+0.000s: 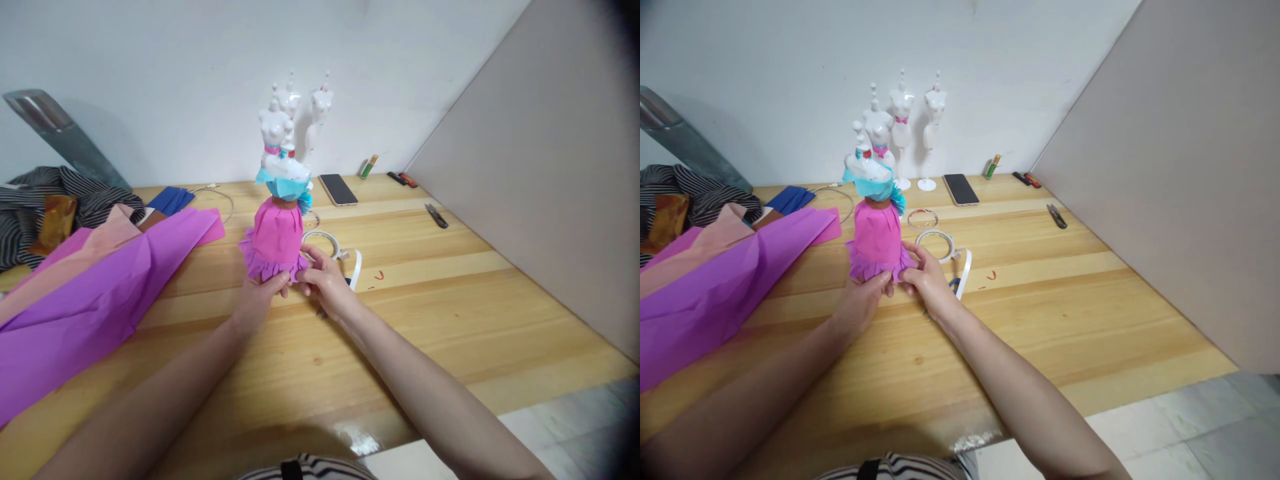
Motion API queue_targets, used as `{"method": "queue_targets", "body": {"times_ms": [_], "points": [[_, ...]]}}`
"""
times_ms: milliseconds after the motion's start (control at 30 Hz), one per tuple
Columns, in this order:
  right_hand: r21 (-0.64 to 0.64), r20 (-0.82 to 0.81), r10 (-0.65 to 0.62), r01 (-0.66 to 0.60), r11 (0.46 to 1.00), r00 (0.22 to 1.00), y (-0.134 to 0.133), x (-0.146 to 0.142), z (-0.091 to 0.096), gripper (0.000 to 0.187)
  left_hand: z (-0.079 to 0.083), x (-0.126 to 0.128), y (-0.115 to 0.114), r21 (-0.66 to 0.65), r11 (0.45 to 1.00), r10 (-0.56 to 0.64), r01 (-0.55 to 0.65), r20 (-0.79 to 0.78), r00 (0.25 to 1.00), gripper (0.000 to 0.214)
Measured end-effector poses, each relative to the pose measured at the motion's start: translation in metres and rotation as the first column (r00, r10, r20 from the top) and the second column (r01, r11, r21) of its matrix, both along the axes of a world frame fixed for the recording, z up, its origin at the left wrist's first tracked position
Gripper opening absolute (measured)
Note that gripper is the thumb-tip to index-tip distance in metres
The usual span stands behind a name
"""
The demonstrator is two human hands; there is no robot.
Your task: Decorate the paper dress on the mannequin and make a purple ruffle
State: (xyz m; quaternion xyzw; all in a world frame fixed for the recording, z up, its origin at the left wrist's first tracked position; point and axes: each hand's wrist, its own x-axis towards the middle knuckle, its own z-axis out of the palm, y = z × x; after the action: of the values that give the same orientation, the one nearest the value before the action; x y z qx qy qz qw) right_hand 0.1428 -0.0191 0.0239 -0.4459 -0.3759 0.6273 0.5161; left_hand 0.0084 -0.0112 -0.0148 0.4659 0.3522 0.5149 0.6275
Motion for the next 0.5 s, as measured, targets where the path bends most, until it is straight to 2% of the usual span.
{"method": "queue_targets", "body": {"times_ms": [100, 233, 367, 500], "points": [[0.035, 0.048, 0.006, -0.008, 0.999, 0.999, 0.0007, -0.0004, -0.0026, 0.063, 0.0008, 0.0003, -0.0003, 0.020, 0.999, -0.033, 0.033, -0.023, 0.999, 0.011], [0.069, 0.103, 0.002, -0.009, 0.998, 0.995, 0.0023, -0.0001, -0.0050, 0.064, -0.0031, 0.0020, 0.0013, 0.025, 0.999, 0.030, -0.028, -0.070, 0.997, 0.012], [0.076, 0.172, -0.012, -0.001, 0.997, 0.985, 0.0030, 0.0010, -0.0030, 0.069, -0.0032, 0.0017, 0.0027, -0.028, 0.999, 0.019, -0.019, 0.013, 1.000, 0.007], [0.031, 0.242, -0.061, 0.055, 0.998, 0.968, 0.0034, 0.0029, -0.0011, 0.070, 0.0041, -0.0006, 0.0022, -0.111, 0.994, 0.009, 0.005, 0.122, 0.993, 0.004]]}}
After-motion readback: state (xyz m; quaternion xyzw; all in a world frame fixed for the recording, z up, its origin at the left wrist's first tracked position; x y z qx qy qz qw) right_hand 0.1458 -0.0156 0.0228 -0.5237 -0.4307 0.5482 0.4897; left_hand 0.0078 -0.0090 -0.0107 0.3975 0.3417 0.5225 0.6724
